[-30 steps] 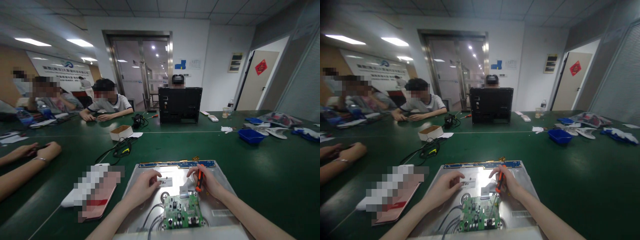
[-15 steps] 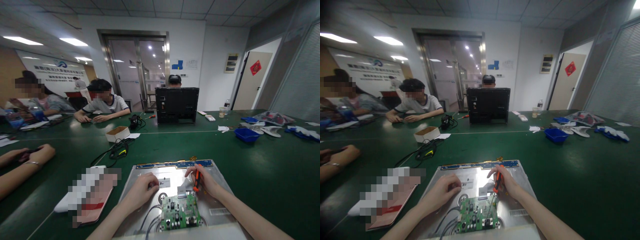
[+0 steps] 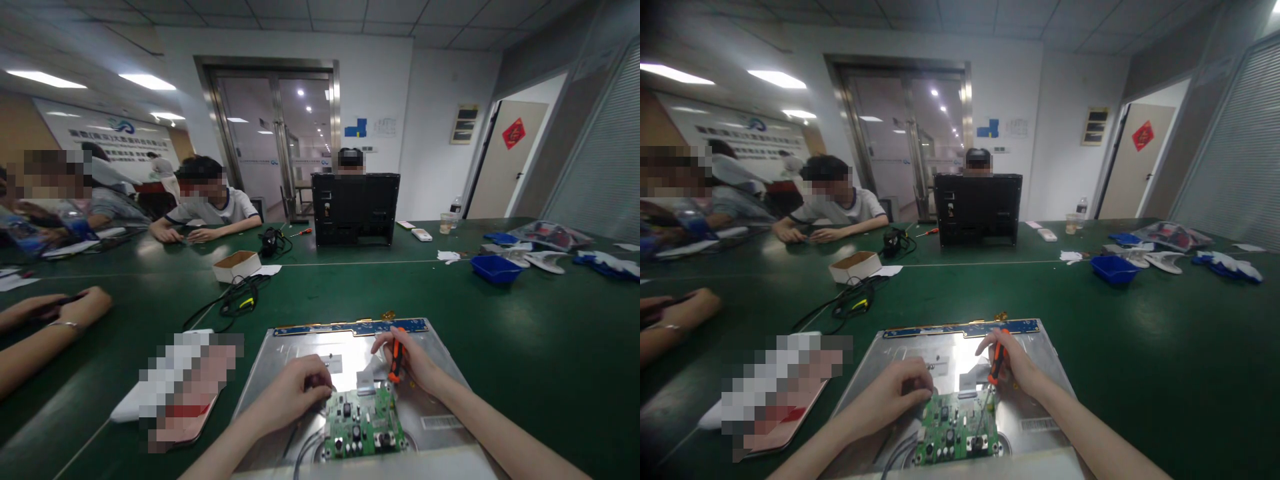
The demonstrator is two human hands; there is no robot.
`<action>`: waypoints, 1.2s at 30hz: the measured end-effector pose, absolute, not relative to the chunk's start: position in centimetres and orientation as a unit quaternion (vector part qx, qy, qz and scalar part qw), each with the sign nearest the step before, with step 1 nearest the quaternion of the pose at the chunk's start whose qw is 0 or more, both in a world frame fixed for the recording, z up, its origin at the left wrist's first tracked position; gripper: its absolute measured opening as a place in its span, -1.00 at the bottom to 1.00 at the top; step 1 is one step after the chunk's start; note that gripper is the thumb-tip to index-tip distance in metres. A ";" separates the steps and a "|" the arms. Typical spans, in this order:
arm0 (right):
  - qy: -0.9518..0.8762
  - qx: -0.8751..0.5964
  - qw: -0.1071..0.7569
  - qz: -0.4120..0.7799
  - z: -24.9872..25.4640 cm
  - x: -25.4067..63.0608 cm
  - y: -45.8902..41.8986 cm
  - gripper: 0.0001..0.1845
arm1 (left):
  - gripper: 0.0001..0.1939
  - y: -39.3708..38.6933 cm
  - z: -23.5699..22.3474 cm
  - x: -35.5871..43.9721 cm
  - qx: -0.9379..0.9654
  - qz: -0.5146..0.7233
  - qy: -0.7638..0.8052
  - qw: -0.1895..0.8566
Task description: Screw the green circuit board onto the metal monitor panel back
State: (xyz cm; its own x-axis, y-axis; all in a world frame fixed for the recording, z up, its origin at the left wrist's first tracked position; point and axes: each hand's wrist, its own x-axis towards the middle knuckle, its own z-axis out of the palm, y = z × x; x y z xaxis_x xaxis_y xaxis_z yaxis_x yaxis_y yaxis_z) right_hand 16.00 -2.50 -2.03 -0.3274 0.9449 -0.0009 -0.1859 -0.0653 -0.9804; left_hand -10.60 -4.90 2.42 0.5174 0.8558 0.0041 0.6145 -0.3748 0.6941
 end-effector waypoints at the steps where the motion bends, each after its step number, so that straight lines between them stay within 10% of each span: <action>1: -0.516 -0.367 0.449 0.630 -2.1 16.0 -2.5 -0.30 | -0.92 -5.0 2.6 -10.6 0.810 0.183 0.453 0.324; 36: -0.522 -0.392 0.441 0.616 -2.3 15.9 -2.4 -0.29 | -0.90 -5.3 3.0 -10.7 0.828 0.159 0.432 0.319</action>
State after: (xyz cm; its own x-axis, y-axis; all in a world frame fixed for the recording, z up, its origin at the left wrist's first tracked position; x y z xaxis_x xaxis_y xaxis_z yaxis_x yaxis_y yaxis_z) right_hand 15.94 -2.37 -2.35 -0.3043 0.9523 -0.0229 -0.1344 -0.0667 -0.9887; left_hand -10.72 -5.30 2.98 0.5760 0.8174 -0.0132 0.6147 -0.4224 0.6662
